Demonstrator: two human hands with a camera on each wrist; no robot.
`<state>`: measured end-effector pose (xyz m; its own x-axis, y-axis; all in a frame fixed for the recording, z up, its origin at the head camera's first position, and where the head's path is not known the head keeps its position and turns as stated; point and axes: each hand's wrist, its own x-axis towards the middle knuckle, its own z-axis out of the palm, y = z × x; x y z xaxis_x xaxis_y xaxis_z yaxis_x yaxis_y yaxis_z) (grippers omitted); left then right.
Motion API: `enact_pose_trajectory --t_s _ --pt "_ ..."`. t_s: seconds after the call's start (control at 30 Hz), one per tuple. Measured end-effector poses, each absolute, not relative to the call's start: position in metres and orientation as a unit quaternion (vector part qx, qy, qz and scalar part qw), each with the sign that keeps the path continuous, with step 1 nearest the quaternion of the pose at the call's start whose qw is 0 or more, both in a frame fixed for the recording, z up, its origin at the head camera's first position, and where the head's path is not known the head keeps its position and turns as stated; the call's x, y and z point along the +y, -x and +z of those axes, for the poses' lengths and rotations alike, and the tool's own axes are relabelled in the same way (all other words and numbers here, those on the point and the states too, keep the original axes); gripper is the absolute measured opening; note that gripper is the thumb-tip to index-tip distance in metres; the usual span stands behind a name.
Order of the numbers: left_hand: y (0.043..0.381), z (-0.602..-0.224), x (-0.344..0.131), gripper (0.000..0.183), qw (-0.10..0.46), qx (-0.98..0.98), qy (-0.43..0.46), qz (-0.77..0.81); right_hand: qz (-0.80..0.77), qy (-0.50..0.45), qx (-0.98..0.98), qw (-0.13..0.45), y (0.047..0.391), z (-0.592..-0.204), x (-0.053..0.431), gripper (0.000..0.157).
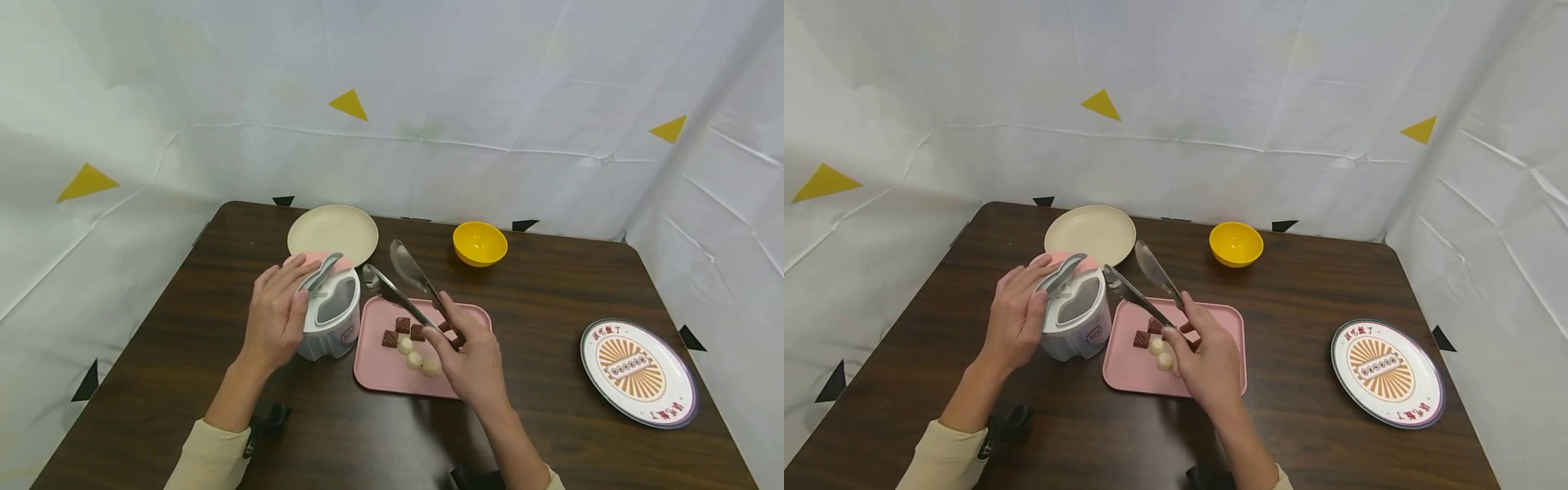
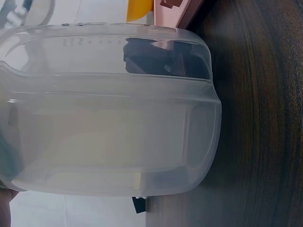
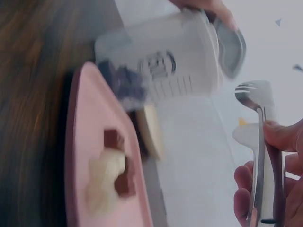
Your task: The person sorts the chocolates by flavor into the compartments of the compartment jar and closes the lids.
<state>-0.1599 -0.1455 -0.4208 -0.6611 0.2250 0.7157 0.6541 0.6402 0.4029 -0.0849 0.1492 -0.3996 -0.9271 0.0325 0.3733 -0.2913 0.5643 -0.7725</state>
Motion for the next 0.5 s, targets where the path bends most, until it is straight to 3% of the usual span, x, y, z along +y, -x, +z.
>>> enact_pose_trajectory --t_s 0.23,0.5 --pt "0.160 -0.420 -0.145 0.048 0.325 -0.846 0.258 -0.336 0.449 -0.003 -0.884 0.130 0.080 -0.415 0.187 0.081" --pt "0.160 -0.420 -0.145 0.049 0.321 -0.848 0.257 -0.333 0.423 0.090 -0.892 0.128 0.073 -0.439 0.229 0.082"
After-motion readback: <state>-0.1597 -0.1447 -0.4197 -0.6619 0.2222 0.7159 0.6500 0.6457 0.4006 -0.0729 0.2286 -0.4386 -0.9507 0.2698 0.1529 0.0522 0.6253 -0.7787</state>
